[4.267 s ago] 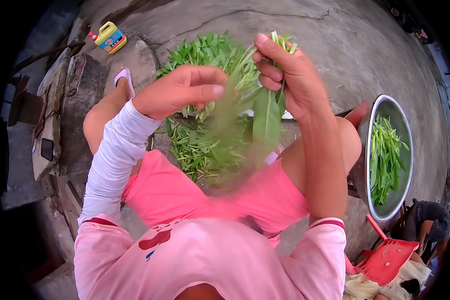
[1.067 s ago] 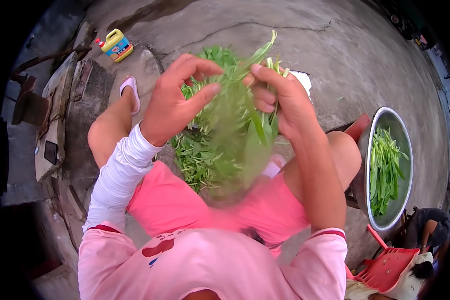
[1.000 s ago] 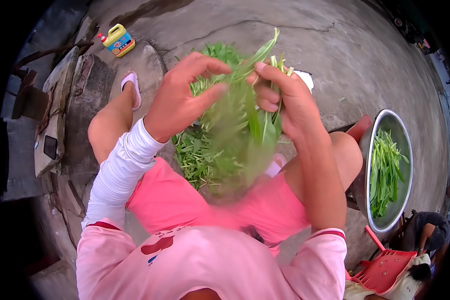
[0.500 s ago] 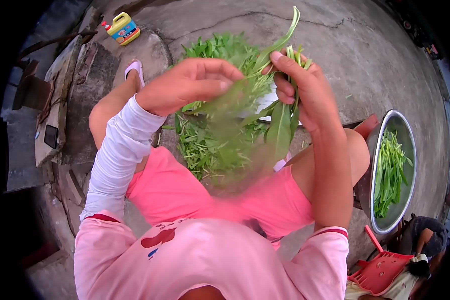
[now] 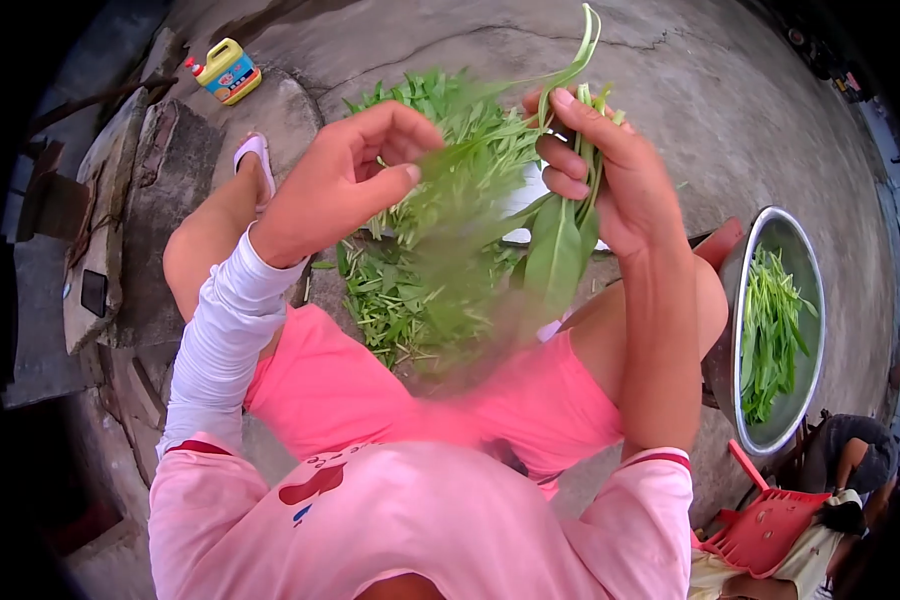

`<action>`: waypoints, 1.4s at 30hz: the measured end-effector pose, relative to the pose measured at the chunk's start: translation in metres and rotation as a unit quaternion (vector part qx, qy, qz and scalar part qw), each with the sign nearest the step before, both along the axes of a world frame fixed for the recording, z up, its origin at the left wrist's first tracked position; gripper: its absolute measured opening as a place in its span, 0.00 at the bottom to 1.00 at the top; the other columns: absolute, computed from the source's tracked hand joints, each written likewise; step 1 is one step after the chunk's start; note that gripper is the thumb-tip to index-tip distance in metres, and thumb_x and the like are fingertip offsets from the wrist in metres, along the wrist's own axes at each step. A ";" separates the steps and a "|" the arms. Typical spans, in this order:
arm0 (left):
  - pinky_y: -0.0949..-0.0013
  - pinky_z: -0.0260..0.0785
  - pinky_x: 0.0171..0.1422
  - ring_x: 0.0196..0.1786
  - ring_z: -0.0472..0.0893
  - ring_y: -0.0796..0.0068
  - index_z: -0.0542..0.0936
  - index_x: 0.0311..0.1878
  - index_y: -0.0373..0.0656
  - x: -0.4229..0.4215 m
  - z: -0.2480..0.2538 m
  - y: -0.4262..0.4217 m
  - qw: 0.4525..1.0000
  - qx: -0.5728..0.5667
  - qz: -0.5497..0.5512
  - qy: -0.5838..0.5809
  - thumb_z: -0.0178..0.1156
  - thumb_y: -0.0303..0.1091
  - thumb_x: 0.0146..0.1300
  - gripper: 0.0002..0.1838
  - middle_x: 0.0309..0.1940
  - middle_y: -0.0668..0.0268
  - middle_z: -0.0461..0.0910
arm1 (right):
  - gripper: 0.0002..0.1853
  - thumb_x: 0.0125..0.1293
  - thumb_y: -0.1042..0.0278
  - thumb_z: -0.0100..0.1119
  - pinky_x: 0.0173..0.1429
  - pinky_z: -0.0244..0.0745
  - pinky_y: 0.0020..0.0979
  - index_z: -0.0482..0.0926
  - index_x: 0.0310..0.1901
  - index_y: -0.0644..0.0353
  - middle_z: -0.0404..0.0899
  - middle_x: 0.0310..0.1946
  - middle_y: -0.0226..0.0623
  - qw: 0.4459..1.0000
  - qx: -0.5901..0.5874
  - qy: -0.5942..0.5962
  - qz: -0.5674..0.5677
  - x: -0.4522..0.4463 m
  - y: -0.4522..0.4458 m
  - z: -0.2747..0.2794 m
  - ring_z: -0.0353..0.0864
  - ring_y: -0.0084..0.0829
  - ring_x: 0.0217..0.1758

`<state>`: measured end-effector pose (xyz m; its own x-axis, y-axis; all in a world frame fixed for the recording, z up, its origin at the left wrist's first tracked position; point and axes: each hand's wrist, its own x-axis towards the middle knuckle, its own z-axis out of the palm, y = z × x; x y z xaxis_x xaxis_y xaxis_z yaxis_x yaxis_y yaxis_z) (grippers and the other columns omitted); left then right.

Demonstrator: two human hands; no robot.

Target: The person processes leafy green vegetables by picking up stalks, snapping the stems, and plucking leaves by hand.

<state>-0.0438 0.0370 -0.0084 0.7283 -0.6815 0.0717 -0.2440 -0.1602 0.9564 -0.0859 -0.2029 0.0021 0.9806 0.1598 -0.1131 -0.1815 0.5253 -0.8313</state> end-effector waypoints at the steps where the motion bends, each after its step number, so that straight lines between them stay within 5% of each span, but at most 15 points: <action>1: 0.77 0.67 0.44 0.39 0.74 0.82 0.73 0.44 0.37 -0.005 -0.003 -0.002 0.990 -0.025 0.071 -0.116 0.54 0.20 0.54 0.12 0.37 0.69 0.74 | 0.12 0.69 0.67 0.49 0.19 0.56 0.15 0.72 0.46 0.69 0.71 0.32 0.31 1.000 0.019 0.002 0.008 0.001 -0.002 0.000 0.58 0.12 0.20; 5: 0.74 0.68 0.38 0.35 0.76 0.71 0.75 0.36 0.36 -0.008 -0.001 0.001 0.893 -0.056 0.096 -0.436 0.54 0.12 0.48 0.12 0.34 0.61 0.74 | 0.11 0.70 0.67 0.47 0.19 0.57 0.15 0.71 0.45 0.68 0.71 0.34 0.34 0.996 0.077 0.012 0.040 0.005 -0.006 -0.008 0.58 0.13 0.20; 8: 0.72 0.69 0.35 0.33 0.76 0.68 0.76 0.34 0.37 -0.007 -0.008 0.000 0.846 -0.036 0.088 -0.524 0.57 0.13 0.45 0.12 0.33 0.61 0.74 | 0.11 0.70 0.67 0.48 0.19 0.57 0.16 0.71 0.45 0.68 0.71 0.35 0.34 0.990 0.122 0.037 0.059 0.006 -0.005 -0.008 0.59 0.14 0.20; 12: 0.69 0.70 0.35 0.34 0.76 0.66 0.77 0.35 0.40 -0.012 -0.008 -0.007 0.841 -0.032 0.100 -0.531 0.62 0.15 0.42 0.14 0.38 0.61 0.74 | 0.12 0.67 0.66 0.53 0.19 0.56 0.17 0.74 0.43 0.67 0.71 0.30 0.25 0.990 0.120 0.054 0.046 0.007 0.002 -0.008 0.61 0.13 0.21; 18: 0.68 0.69 0.43 0.38 0.77 0.64 0.75 0.41 0.41 -0.018 -0.002 -0.021 0.801 -0.077 0.117 -0.582 0.66 0.20 0.46 0.17 0.39 0.60 0.75 | 0.11 0.69 0.67 0.50 0.18 0.56 0.15 0.73 0.44 0.67 0.71 0.31 0.30 0.985 0.139 0.092 0.040 0.006 0.011 -0.011 0.59 0.13 0.19; 21: 0.71 0.69 0.45 0.39 0.77 0.71 0.74 0.43 0.39 -0.015 -0.002 -0.020 0.887 -0.101 0.135 -0.430 0.63 0.23 0.55 0.12 0.37 0.63 0.77 | 0.13 0.66 0.65 0.55 0.20 0.56 0.17 0.74 0.45 0.67 0.72 0.31 0.27 0.989 0.115 0.067 0.060 0.007 0.006 -0.014 0.61 0.13 0.21; 24: 0.72 0.68 0.46 0.40 0.76 0.79 0.74 0.44 0.37 -0.019 0.009 -0.022 0.967 -0.194 0.158 -0.047 0.59 0.28 0.62 0.09 0.35 0.67 0.78 | 0.13 0.65 0.65 0.56 0.19 0.55 0.17 0.74 0.44 0.67 0.73 0.31 0.28 0.994 0.083 0.063 0.020 0.005 0.008 -0.012 0.61 0.13 0.20; 33: 0.78 0.66 0.46 0.40 0.75 0.84 0.72 0.47 0.39 -0.007 -0.001 -0.014 0.963 -0.214 0.156 0.055 0.56 0.28 0.62 0.10 0.38 0.69 0.77 | 0.16 0.66 0.65 0.54 0.20 0.55 0.16 0.73 0.49 0.70 0.74 0.32 0.30 0.998 0.046 0.043 -0.019 0.004 0.008 -0.011 0.59 0.12 0.21; 39: 0.78 0.65 0.46 0.39 0.73 0.84 0.73 0.44 0.38 -0.004 0.002 -0.007 0.965 -0.182 0.186 -0.026 0.57 0.26 0.61 0.09 0.38 0.70 0.76 | 0.15 0.66 0.66 0.53 0.21 0.55 0.17 0.72 0.48 0.71 0.74 0.32 0.31 0.997 0.063 0.035 -0.036 0.005 0.004 -0.013 0.60 0.14 0.22; 42: 0.77 0.65 0.46 0.38 0.72 0.82 0.74 0.42 0.37 -0.013 0.010 -0.003 0.973 -0.189 0.102 -0.080 0.58 0.26 0.60 0.08 0.38 0.69 0.75 | 0.15 0.66 0.67 0.53 0.21 0.55 0.17 0.73 0.48 0.70 0.74 0.32 0.31 0.995 0.092 0.029 -0.039 0.006 0.003 -0.013 0.60 0.14 0.22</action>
<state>-0.0570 0.0341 0.0012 0.8048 -0.4259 0.4134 -0.3951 0.1354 0.9086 -0.0804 -0.2002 -0.0108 0.9834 0.1071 -0.1464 -0.1798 0.6812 -0.7097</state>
